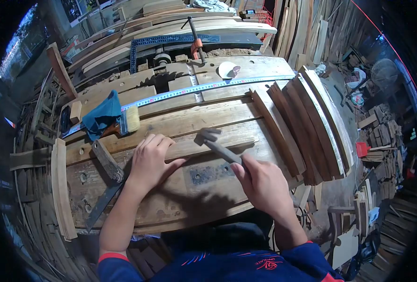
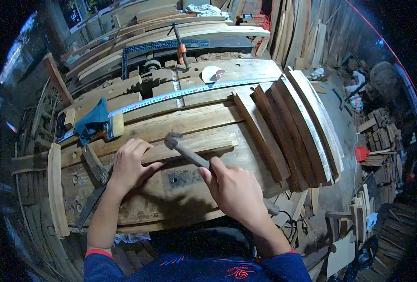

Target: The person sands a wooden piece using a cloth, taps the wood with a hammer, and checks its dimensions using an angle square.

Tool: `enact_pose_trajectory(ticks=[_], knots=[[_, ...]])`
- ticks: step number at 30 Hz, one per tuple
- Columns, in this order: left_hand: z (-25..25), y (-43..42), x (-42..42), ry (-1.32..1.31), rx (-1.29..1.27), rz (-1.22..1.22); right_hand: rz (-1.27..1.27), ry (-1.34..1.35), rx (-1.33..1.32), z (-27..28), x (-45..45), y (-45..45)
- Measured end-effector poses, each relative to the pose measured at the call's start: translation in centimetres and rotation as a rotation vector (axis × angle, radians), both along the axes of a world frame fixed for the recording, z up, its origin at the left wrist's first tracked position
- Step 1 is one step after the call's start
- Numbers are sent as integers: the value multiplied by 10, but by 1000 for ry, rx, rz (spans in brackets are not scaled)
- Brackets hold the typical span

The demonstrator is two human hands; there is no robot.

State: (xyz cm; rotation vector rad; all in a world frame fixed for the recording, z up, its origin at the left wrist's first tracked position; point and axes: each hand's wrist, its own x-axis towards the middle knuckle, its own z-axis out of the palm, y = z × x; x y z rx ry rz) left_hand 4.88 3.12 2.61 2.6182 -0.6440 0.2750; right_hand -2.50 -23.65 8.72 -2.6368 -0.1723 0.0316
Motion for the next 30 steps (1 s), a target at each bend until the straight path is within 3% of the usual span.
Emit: enact_pose_trajectory(ticks=[7, 8, 14, 17, 18, 19, 20, 22, 25, 27, 28, 30], knots=[[-7, -2, 2, 2, -36, 36, 15, 30, -32, -1, 17, -8], [-7, -1, 1, -31, -10, 35, 28, -46, 38, -6, 17, -8], [29, -5, -8, -356, 139, 59, -13, 160, 709, -24, 4, 12], [42, -5, -26, -179, -101, 54, 22, 134, 1066, -42, 6, 32], [42, -10, -38, -19, -347, 29, 60, 92, 1169, -45, 11, 34], [47, -15, -55, 301, -554, -12, 87, 59, 1104, -43, 16, 34], [19, -25, -71, 499, -921, -93, 148, -50, 1008, -38, 21, 36], [14, -47, -100, 786, -1132, -106, 266, -222, 712, -16, 33, 35], [-5, -66, -130, 1121, -1459, -59, 314, -185, 505, -11, 36, 39], [11, -54, -148, 1325, -1614, 99, 365, -136, 421, -20, 42, 30], [21, -47, -151, 1288, -1603, 31, 376, -157, 368, -21, 47, 17], [18, -38, -171, 1109, -1399, 133, 364, -280, 216, -26, 59, -7]])
